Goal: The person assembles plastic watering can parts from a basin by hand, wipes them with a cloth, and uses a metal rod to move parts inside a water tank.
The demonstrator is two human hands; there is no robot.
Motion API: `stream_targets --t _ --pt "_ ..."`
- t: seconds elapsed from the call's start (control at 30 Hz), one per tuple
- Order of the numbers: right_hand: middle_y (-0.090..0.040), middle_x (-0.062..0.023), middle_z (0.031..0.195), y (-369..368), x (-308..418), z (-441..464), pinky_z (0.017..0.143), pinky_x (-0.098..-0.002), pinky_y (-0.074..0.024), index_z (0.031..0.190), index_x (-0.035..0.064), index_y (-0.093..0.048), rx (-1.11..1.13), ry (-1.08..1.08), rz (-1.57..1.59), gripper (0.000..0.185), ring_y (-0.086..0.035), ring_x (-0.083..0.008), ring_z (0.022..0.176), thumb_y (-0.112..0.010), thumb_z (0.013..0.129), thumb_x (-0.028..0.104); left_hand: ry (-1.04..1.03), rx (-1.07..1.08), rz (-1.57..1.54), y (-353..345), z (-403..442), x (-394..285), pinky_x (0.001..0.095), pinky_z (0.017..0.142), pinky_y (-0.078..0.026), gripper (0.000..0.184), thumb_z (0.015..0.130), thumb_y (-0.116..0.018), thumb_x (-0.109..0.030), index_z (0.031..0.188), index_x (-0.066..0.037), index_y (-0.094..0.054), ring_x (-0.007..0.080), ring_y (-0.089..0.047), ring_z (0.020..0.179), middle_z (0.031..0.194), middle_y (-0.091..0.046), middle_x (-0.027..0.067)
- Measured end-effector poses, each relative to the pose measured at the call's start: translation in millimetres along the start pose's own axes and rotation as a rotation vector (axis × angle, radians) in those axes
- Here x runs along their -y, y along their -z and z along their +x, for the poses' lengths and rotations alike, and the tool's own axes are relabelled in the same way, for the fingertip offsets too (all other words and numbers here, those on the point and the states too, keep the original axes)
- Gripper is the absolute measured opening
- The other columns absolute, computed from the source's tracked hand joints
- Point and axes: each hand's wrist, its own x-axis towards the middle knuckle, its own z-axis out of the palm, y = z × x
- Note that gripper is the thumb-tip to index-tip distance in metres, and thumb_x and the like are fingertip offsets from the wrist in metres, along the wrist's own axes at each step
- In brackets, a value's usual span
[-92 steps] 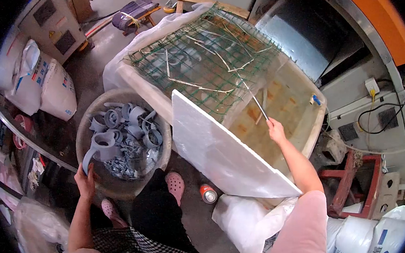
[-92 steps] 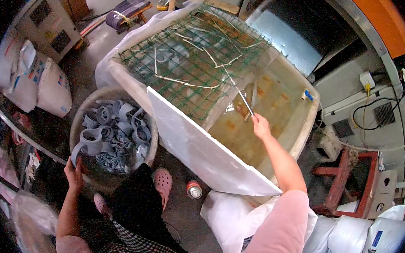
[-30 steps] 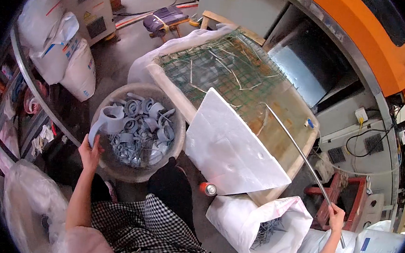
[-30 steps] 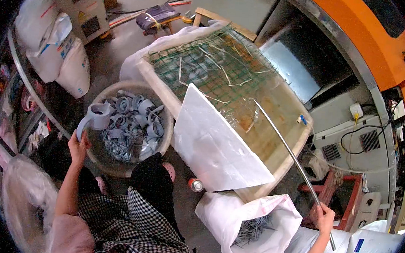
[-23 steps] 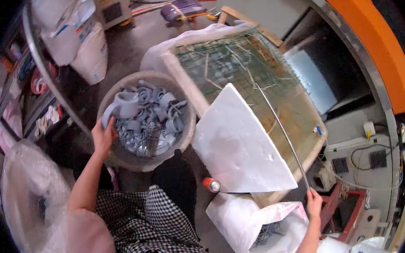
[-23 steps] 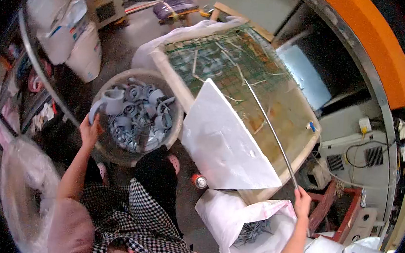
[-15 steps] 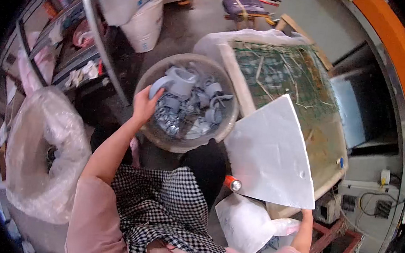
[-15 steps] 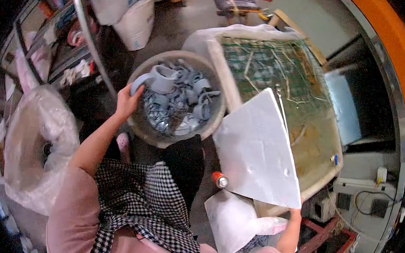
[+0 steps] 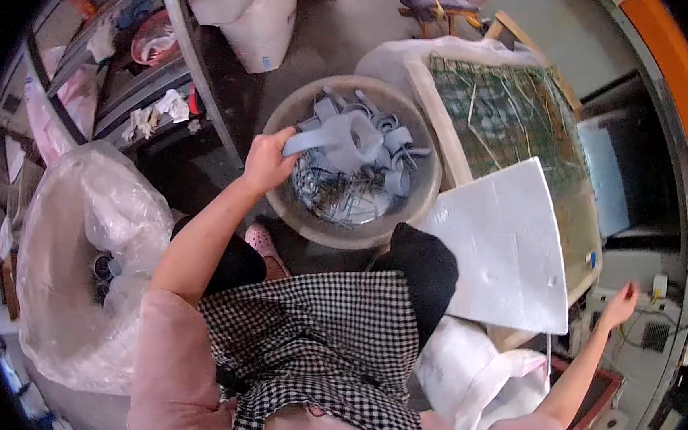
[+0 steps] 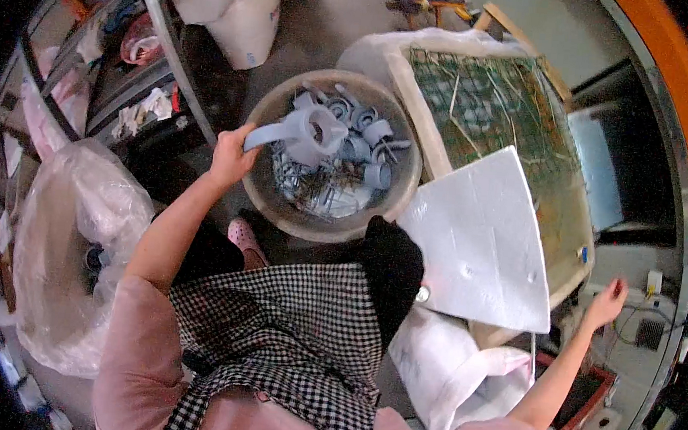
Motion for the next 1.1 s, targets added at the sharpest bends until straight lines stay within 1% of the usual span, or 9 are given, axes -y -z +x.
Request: stream_targets --t 0.1,0.2,0.27,0.43,0.6,0.87,0.97,1.07,1.1 --pt "-0.064 -0.0085 0.104 -14.1 174.8 -12.2 0.085 -0.0278 -0.0458 0.111 0.0029 -0.061 0.107 0.126 0.437 0.022 -0.06 -0.0169 0.092 -0.053 0.092 0.013 0.182 -0.05 -0.041 -10.2 9.0 4.1 0.0438 0.065 -0.048 0.019 0.077 -0.065 -0.015 0.093 -0.003 -0.063 0.0411 -0.06 0.079 0.077 -0.06 0.0241" --pt "-0.065 -0.0089 0.097 -74.4 284.1 -61.9 0.081 -0.0282 -0.0465 0.11 0.0038 -0.061 0.619 0.325 0.508 0.025 -0.06 -0.0173 0.091 -0.058 0.085 0.008 0.36 -0.124 -0.149 -21.8 19.0 21.4 0.0406 0.065 -0.048 0.024 0.084 -0.063 -0.023 0.094 -0.001 -0.065 0.0372 -0.063 0.072 0.075 -0.06 0.025" --pt "-0.063 -0.015 0.104 -125.0 354.2 -106.8 0.082 -0.0323 -0.0468 0.112 0.0017 -0.059 1.154 0.3 0.396 0.033 -0.061 -0.0228 0.092 -0.062 0.082 0.015 0.6 -0.066 -0.13 -16.2 30.1 29.9 0.0384 0.065 -0.048 0.031 0.085 -0.064 -0.028 0.094 0.001 -0.066 0.0301 -0.062 0.064 0.073 -0.064 0.0177" --pt "-0.047 -0.0216 0.124 -318.2 407.6 -216.8 0.094 -0.0457 -0.0427 0.129 0.0123 -0.046 1.315 1.041 -0.25 0.053 -0.05 -0.0386 0.112 -0.063 0.08 0.023 1.053 -0.036 -0.776 7.3 32.1 34.0 0.0282 0.045 -0.037 0.03 0.085 -0.066 -0.03 0.082 -0.001 -0.056 0.0116 -0.044 0.045 0.057 -0.045 -0.0015" --pt "-0.051 -0.0119 0.121 -458.5 417.1 -276.8 0.088 -0.049 -0.0419 0.129 0.0031 -0.041 0.989 0.525 -0.335 0.046 -0.05 -0.0289 0.111 -0.048 0.087 0.021 1.17 -0.059 -0.848 2.6 34.5 31.7 0.0249 0.037 -0.026 0.024 0.087 -0.064 -0.027 0.079 -0.009 -0.05 0.0084 -0.034 0.038 0.051 -0.036 -0.0044" --pt "-0.062 -0.0223 0.109 -447.9 383.5 -248.0 0.091 -0.0399 -0.0448 0.132 -0.002 -0.034 1.413 0.371 -0.398 0.06 -0.061 -0.0336 0.101 -0.056 0.081 0.019 1.226 -0.077 -1.003 -8.2 40.4 24.5 0.0239 0.041 -0.031 0.022 0.085 -0.066 -0.022 0.087 -0.006 -0.051 0.01 -0.04 0.04 0.054 -0.044 -0.0011" --pt "-0.069 -0.0127 0.078 -427.1 380.6 -239.4 0.079 -0.0367 -0.0516 0.093 0.005 -0.068 1.584 0.202 -0.253 0.03 -0.066 -0.0271 0.087 -0.068 0.069 0.023 1.203 -0.044 -1.047 -11.7 35.3 23.2 0.0243 0.043 -0.033 0.022 0.085 -0.066 -0.021 0.088 -0.006 -0.051 0.0113 -0.044 0.043 0.056 -0.047 0.0003" --pt "-0.067 -0.018 0.089 -451.4 324.8 -255.4 0.065 -0.0335 -0.0548 0.087 0.0016 -0.068 1.754 -0.258 0.139 0.021 -0.068 -0.0261 0.073 -0.065 0.073 0.018 1.111 -0.045 -1.094 -15.6 29.7 23.1 0.0249 0.044 -0.035 0.022 0.084 -0.067 -0.02 0.09 -0.005 -0.052 0.0122 -0.045 0.045 0.058 -0.047 0.0011" --pt "-0.068 -0.0148 0.087 -441.2 334.0 -250.8 0.072 -0.0355 -0.0535 0.086 0.0036 -0.069 1.823 0.425 -0.191 0.024 -0.067 -0.0265 0.079 -0.067 0.071 0.023 1.116 -0.042 -1.085 -15.5 29.2 21.4 0.0255 0.046 -0.036 0.023 0.085 -0.066 -0.023 0.089 -0.006 -0.051 0.0127 -0.044 0.047 0.059 -0.045 -0.0004"
